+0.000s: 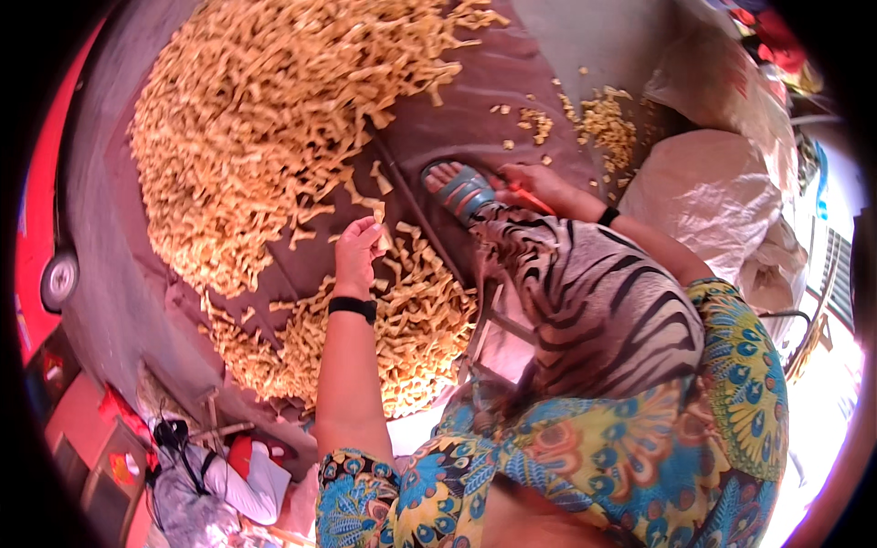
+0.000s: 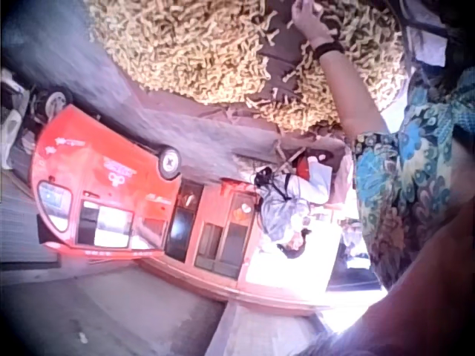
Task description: The person is using scissors to cut small pieces off of ginger roots from a large pile on a tarp.
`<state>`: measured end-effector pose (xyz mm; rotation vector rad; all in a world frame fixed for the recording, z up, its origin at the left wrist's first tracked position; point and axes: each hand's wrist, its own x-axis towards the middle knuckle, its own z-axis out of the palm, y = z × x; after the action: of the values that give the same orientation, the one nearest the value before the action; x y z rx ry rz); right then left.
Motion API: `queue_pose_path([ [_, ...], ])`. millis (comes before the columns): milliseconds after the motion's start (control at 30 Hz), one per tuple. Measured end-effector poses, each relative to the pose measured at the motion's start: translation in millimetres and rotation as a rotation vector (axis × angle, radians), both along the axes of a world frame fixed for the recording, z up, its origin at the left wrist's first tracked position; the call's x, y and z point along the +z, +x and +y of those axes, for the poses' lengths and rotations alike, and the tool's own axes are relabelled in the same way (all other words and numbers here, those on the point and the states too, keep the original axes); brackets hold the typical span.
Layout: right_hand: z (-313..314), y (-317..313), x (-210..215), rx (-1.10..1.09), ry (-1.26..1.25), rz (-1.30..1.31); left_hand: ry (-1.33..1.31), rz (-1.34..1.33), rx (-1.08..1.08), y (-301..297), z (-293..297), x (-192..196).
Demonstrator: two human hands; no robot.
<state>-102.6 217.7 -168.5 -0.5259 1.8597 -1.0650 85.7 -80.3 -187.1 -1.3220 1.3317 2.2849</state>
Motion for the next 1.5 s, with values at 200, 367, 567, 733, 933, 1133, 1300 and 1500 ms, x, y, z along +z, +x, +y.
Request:
queue_pose_path([
  [200, -3.9, -12.6, 29.6, 0.281, 0.101, 0.190, 0.236, 0.164, 0.002, -71.6, 56.7, 38.6],
  [367, 13.5, -11.6, 36.1, 0.216, 0.094, 0.155, 0.158, 0.115, -0.109, -106.7, 105.6, 45.6],
  [567, 33.3, -9.1, 37.0, 0.063, 0.053, 0.022, 0.085, 0.074, -0.261, -125.7, 131.5, 48.7],
  [733, 46.6, -3.4, 33.3, 0.020, 0.132, 0.056, 0.076, 0.047, -0.326, -132.4, 140.3, 45.0],
  [933, 66.8, 18.8, -18.5, -0.475, -0.106, -0.343, 0.030, 0.031, -0.362, -113.4, 138.1, 22.1],
  [1133, 68.5, 12.9, -8.8, -0.471, -0.010, -0.192, -0.852, -0.044, -1.496, -21.5, 57.4, -34.5],
  [1300, 65.7, 12.2, -9.9, -0.552, 0.051, -0.395, -1.045, -0.347, -0.727, -11.4, 5.3, -25.7],
  [1500, 47.3, 9.3, -2.2, -0.505, 0.036, -0.338, -1.138, -0.192, -0.474, -33.2, -25.1, -44.3],
])
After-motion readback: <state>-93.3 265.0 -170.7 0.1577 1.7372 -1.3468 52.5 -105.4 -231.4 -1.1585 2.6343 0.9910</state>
